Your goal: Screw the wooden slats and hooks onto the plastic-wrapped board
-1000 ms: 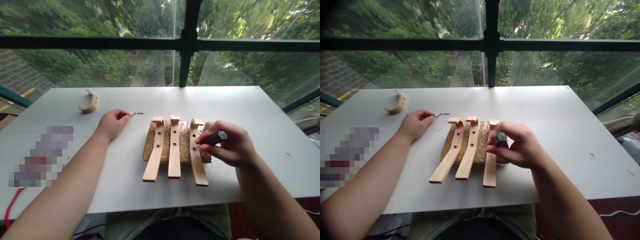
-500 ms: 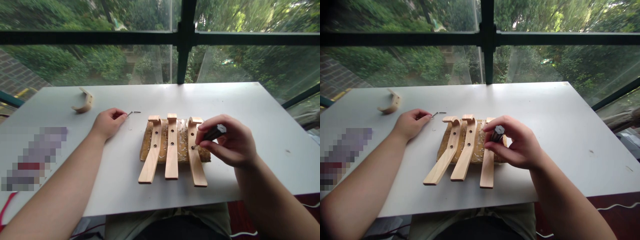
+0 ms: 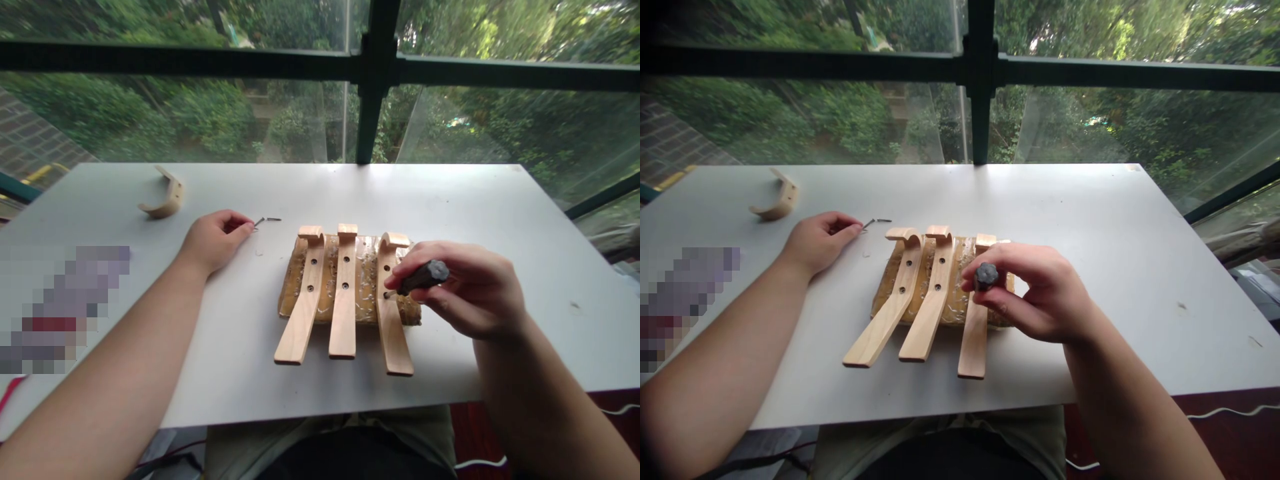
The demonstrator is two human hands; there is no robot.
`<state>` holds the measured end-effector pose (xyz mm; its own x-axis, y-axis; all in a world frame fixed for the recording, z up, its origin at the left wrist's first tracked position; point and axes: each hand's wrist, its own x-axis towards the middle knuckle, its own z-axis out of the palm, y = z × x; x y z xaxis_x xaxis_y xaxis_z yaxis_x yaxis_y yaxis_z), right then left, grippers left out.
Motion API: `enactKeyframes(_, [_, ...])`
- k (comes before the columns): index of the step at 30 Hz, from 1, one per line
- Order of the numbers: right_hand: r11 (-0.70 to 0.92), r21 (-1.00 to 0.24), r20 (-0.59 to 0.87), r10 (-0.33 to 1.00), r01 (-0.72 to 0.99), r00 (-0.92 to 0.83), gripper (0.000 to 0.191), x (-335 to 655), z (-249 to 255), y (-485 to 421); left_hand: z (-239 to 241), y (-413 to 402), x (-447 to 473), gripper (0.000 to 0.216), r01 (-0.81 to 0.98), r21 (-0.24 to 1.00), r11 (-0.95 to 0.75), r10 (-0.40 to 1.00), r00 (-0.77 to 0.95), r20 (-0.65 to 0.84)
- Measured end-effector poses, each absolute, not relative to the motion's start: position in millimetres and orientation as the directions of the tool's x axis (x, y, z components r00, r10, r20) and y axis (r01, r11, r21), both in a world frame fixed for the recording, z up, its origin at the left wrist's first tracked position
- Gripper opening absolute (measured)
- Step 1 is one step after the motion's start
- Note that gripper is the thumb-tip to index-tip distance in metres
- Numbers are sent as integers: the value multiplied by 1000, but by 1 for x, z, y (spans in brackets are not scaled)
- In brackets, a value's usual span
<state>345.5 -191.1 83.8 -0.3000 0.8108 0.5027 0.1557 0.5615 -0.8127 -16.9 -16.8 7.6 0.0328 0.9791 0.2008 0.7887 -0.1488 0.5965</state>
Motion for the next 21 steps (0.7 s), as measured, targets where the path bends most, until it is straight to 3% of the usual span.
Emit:
enactKeyframes(15, [604, -780, 580, 796, 164, -170, 24, 334, 76, -186, 8, -17, -17, 30, 771, 616, -160, 978, 41, 203])
enactKeyframes(21, [597, -800, 587, 799, 58, -134, 46, 333, 77, -188, 8, -21, -13, 32, 737, 647, -195, 971, 53, 232])
